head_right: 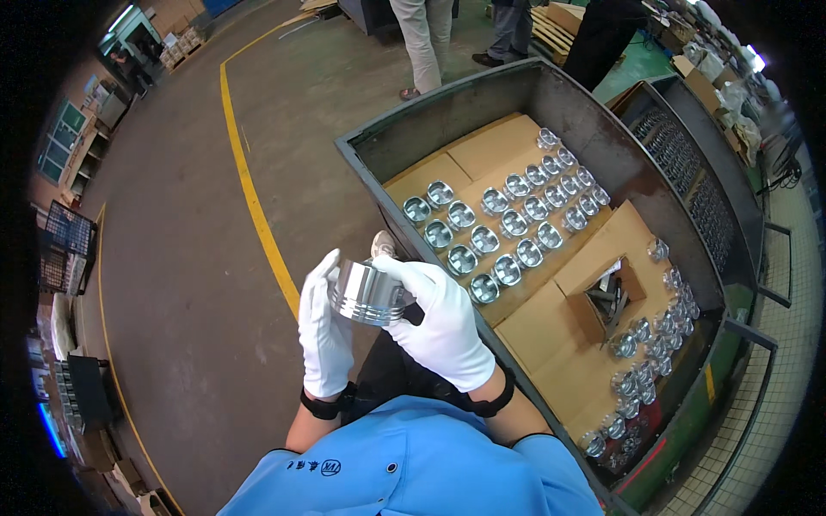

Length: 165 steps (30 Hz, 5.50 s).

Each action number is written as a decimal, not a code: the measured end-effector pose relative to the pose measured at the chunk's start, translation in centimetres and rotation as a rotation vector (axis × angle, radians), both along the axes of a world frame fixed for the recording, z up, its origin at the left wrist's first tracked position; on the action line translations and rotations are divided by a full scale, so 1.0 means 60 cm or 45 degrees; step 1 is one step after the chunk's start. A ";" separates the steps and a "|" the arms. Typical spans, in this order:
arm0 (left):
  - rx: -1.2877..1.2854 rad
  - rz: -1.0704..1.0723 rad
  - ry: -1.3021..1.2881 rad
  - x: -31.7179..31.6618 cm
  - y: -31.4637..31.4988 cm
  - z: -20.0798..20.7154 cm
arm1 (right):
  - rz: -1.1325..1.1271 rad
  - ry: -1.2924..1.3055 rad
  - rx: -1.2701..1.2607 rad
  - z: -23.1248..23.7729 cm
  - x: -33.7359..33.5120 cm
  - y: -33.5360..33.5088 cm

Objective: Inspect metal engine pistons for defects and organize them within a large metal bin.

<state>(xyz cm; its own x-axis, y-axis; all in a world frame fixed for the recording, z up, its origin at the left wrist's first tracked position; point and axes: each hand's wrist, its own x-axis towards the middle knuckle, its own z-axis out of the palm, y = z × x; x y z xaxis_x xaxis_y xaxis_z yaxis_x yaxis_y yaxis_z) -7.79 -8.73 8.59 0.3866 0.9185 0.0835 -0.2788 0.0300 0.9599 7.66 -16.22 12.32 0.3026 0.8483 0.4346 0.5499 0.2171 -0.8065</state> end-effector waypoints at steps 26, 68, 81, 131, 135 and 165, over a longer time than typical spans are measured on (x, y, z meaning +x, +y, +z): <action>-0.803 -0.671 -0.960 -0.007 0.005 0.003 | 0.004 -0.242 0.152 -0.005 -0.005 0.020; -0.100 -0.205 -0.209 -0.015 -0.006 -0.005 | 0.135 -0.113 0.053 -0.010 -0.012 -0.002; -0.743 -0.533 -0.895 -0.055 -0.017 0.033 | 0.235 -0.224 0.216 0.004 -0.024 -0.010; 0.309 -0.296 -0.322 -0.074 0.034 -0.017 | 0.349 -0.162 0.184 0.000 -0.032 0.018; 0.071 -0.231 -0.306 -0.066 0.033 -0.009 | 0.260 -0.152 0.074 -0.013 -0.033 0.015; -0.147 -0.708 -0.152 -0.017 0.052 -0.002 | 0.235 -0.507 -0.045 0.035 0.006 0.047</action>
